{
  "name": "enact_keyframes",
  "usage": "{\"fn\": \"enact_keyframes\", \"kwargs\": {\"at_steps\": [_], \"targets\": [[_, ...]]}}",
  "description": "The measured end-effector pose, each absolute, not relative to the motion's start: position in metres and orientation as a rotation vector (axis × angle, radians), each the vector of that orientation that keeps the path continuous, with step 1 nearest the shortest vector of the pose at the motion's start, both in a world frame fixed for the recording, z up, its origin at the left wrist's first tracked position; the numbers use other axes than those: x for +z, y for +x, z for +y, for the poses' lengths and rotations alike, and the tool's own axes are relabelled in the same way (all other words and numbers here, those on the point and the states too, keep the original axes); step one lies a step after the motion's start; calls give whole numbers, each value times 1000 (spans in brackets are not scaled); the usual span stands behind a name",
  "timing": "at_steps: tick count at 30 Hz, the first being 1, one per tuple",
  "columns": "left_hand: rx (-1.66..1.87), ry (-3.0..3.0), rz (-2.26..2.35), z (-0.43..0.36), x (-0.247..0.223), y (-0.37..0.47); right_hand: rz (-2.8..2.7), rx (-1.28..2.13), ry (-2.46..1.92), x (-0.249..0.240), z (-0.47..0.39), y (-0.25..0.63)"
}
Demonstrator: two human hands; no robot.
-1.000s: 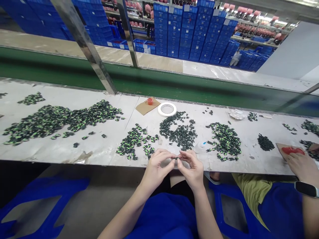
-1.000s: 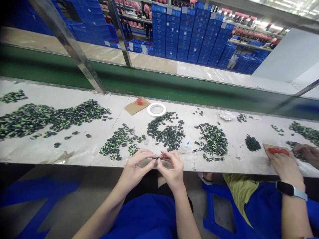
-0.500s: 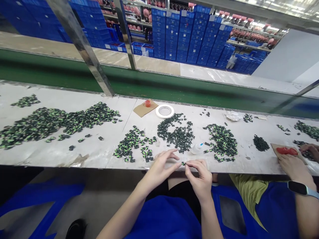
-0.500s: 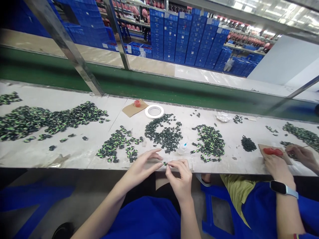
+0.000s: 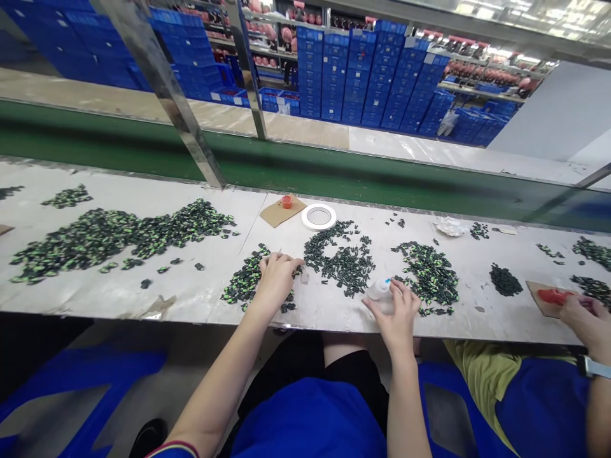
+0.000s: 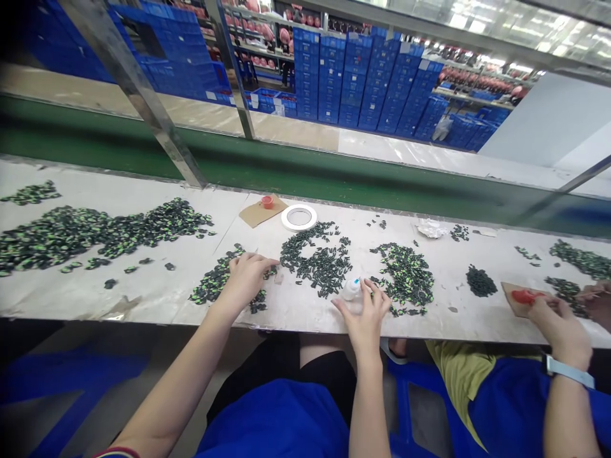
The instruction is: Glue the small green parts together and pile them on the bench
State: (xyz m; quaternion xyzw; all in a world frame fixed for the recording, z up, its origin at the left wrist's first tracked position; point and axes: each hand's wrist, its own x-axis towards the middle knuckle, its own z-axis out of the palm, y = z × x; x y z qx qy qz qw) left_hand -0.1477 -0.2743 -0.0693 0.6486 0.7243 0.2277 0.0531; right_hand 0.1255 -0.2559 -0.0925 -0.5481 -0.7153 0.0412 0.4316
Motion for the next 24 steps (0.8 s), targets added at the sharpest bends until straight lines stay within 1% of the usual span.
{"fn": "enact_keyframes", "kwargs": {"at_steps": [3,5,10,12,16,20,24], "targets": [[623,2044,2158,-271,-70,-153,-1819,160,-1341,-97,-254,118],[573,2056,2138,-268,-71,-158,-1766,262,-1336,-96,-255,115],[608,2101,2088,-264,-70,-162,-1455,800,-1293,-86,-264,109],[652,2115,2069,-268,-68,-158,-1324,922,-1270,-85,-269,109],[732,2134,1912,-286,-69,-135,-1117,895,-1197,-88,-273,108],[800,2152,1677,-304,-77,-105,-884,957,-1078,-95,-272,104],[846,2125,1759,-310,-86,-89,-865,912,-1114,-97,-274,99]]}}
